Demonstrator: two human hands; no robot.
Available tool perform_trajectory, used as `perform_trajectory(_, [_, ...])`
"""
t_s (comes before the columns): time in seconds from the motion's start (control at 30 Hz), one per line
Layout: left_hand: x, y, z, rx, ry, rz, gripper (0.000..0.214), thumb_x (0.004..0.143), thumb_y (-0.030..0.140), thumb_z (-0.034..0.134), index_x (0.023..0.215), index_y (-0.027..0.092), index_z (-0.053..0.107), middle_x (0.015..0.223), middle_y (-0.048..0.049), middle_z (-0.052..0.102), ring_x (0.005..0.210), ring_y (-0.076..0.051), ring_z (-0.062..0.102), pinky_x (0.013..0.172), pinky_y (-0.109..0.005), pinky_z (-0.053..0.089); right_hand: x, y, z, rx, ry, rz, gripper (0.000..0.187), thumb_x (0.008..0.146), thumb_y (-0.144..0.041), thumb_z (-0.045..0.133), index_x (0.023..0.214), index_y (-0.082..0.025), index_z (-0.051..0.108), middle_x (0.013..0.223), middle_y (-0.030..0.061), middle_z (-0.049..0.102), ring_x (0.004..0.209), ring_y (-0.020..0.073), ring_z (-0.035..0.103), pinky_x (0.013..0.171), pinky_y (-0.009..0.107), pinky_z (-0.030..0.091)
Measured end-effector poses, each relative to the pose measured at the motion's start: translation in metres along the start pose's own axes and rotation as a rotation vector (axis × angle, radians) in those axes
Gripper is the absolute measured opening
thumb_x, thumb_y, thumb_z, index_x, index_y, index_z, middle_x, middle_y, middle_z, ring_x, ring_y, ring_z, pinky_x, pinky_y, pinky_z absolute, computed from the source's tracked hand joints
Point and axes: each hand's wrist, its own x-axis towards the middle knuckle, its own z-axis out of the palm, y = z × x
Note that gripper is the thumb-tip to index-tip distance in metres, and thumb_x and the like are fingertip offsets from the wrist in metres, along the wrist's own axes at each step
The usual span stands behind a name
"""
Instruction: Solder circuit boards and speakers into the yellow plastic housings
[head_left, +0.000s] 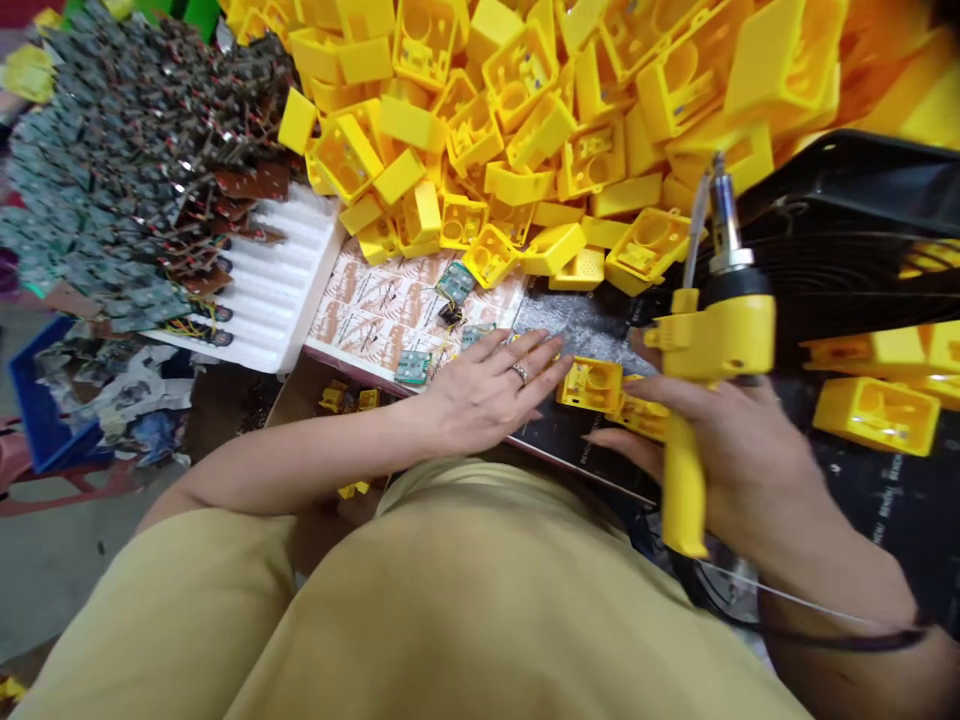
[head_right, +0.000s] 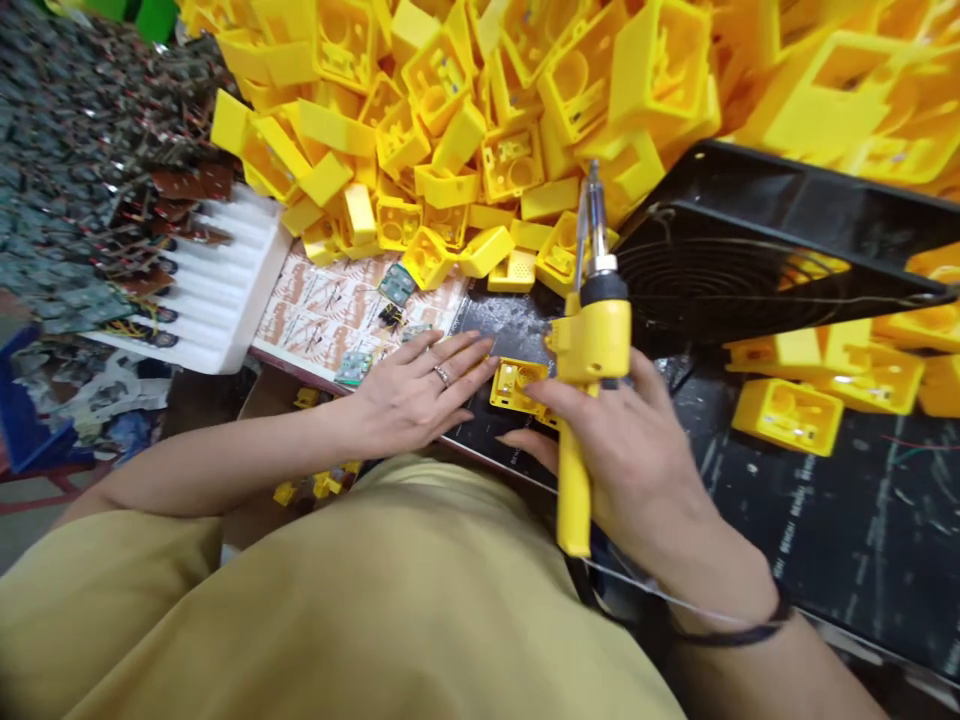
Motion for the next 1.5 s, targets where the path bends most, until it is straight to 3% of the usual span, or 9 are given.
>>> perform_trajectory(0.2, [-0.037,-0.063,-0.021,-0.127,0.051,0.378,0.036,0.092,0.037,0.051,0.119,0.016,0.062,0.121,-0.0108,0.068,0.111,-0.020,0.064,0.099,-0.039,0.047,0.015,-0.004,0.016,-0.036,0.031,-0.142,0.035,0.086,-0.024,0.066,0.117,-0.020,0.049,0.096,0.0053,0.067,0.085,0.0173,0.066,0.092,0.038,0.051])
perform_trajectory(0.33, [-0.043,-0.102,-0.042,-0.100,0.171,-0.065,0.030,0.091,0.039,0.051,0.107,0.018,0.066,0.104,-0.0095,0.072,0.093,-0.020,0.067,0.081,-0.036,0.053,0.019,-0.012,0.023,-0.047,0.089,-0.107,0.041,0.085,-0.027,0.068,0.119,-0.019,0.047,0.089,0.0041,0.067,0.078,0.0176,0.065,0.086,0.036,0.052])
perform_trajectory(0.4, [-0.030,-0.108,-0.039,-0.018,0.075,-0.373,0.032,0.093,0.039,0.046,0.095,0.017,0.069,0.085,-0.0077,0.072,0.080,-0.021,0.066,0.071,-0.035,0.051,0.022,-0.015,0.028,-0.044,0.079,-0.125,0.039,0.086,-0.026,0.067,0.119,-0.019,0.048,0.088,0.0035,0.067,0.076,0.0169,0.064,0.087,0.036,0.052])
perform_trajectory(0.5, [-0.002,-0.102,-0.022,0.031,-0.164,-0.579,0.037,0.091,0.044,0.049,0.090,0.013,0.069,0.078,-0.0091,0.069,0.080,-0.025,0.066,0.075,-0.040,0.049,0.024,-0.017,0.031,-0.040,0.056,-0.151,0.042,0.084,-0.022,0.068,0.121,-0.019,0.048,0.097,0.0054,0.068,0.079,0.0173,0.065,0.095,0.041,0.050])
perform_trajectory(0.67, [0.011,-0.097,-0.011,-0.006,-0.351,-0.556,0.039,0.082,0.041,0.062,0.108,0.012,0.067,0.098,-0.0154,0.069,0.095,-0.032,0.064,0.079,-0.042,0.049,0.015,-0.014,0.025,-0.004,0.030,-0.095,0.052,0.082,-0.024,0.071,0.128,-0.021,0.046,0.102,0.0060,0.066,0.085,0.0204,0.065,0.102,0.049,0.046])
perform_trajectory(0.9, [0.002,-0.112,-0.053,-0.476,-0.149,-0.240,0.040,0.088,0.044,0.055,0.121,0.023,0.063,0.115,-0.0073,0.068,0.103,-0.020,0.065,0.087,-0.031,0.048,0.015,-0.014,0.031,0.028,0.116,-0.070,0.049,0.083,-0.020,0.068,0.127,-0.022,0.045,0.093,0.0034,0.064,0.087,0.0188,0.064,0.085,0.036,0.055])
perform_trajectory(1.1, [0.017,-0.079,-0.047,-0.403,-0.441,0.188,0.034,0.090,0.026,0.052,0.122,0.023,0.061,0.119,-0.0085,0.066,0.113,-0.024,0.060,0.101,-0.041,0.039,0.022,-0.020,0.021,-0.004,0.131,-0.059,0.049,0.080,-0.027,0.074,0.122,-0.020,0.050,0.094,0.0044,0.067,0.085,0.0203,0.067,0.093,0.044,0.053])
perform_trajectory(1.33, [0.024,-0.057,-0.036,-0.380,-0.423,-0.068,0.029,0.089,0.037,0.052,0.105,0.016,0.062,0.093,-0.0062,0.071,0.094,-0.022,0.064,0.105,-0.047,0.032,0.005,-0.026,-0.011,-0.014,0.224,-0.002,0.036,0.075,-0.013,0.077,0.105,-0.023,0.059,0.085,-0.0012,0.072,0.074,0.0158,0.069,0.076,0.030,0.056])
perform_trajectory(1.5, [0.020,-0.042,-0.039,-0.225,-0.274,-0.016,0.019,0.089,0.025,0.048,0.090,0.020,0.067,0.087,-0.0040,0.068,0.091,-0.021,0.059,0.099,-0.046,0.034,0.003,-0.025,-0.023,-0.049,0.178,-0.039,0.024,0.077,-0.010,0.074,0.097,-0.018,0.063,0.071,-0.0030,0.068,0.056,0.0086,0.061,0.068,0.024,0.053])
